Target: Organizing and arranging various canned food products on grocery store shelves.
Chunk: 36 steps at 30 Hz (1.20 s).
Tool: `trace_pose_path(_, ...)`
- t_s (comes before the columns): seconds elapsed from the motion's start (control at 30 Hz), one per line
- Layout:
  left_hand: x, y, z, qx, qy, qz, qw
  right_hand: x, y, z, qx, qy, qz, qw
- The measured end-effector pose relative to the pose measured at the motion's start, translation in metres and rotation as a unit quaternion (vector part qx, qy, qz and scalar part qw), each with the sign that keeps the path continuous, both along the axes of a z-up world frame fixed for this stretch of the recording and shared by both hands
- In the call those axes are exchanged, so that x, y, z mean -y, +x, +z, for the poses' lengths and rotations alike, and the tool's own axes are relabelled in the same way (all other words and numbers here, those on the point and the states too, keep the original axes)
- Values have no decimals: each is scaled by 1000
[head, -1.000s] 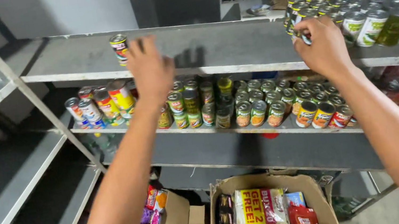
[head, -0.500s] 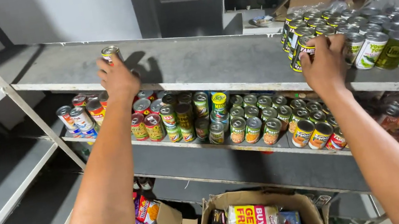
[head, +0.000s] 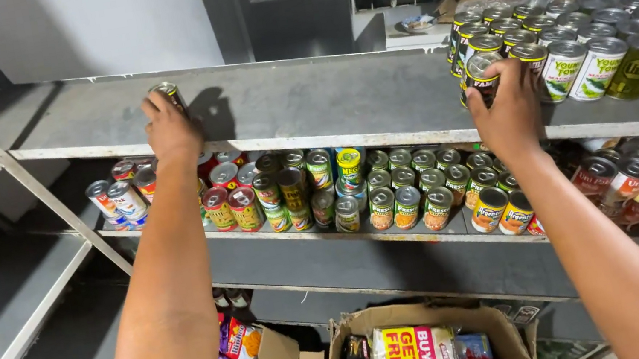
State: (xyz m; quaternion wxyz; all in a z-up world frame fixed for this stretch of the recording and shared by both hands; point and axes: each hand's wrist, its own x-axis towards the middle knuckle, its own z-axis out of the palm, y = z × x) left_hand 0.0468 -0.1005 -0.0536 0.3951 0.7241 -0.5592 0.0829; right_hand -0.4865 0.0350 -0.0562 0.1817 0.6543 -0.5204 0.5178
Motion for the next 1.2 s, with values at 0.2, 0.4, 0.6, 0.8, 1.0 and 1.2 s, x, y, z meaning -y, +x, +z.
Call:
trace_pose_path(0.2, 8, -5, 9, -46, 5, 0, 999, 0, 1, 1, -4, -3, -10, 1000)
trace_pose_path(0.4, 25, -20, -12, 8, -119, -99, 988, 0, 2, -1, 1, 5, -10, 1000)
trace_pose_path(0.6, -21, -71, 17, -11, -180, -201, 963, 1, -2, 0, -7, -8, 1, 1000)
trace_pose_path(0.8, -79, -95, 65, 10, -213, -273, 938, 2, 26, 8, 22, -17, 68, 997)
trace_pose_path(1.0, -141, -77, 90, -18, -221, -327, 919, -6, 134, 47, 29, -11, 191, 981)
trace_pose_path(1.2, -236, -6, 88, 55, -198, -284, 936, -39, 290, 86, 5, -17, 344, 939)
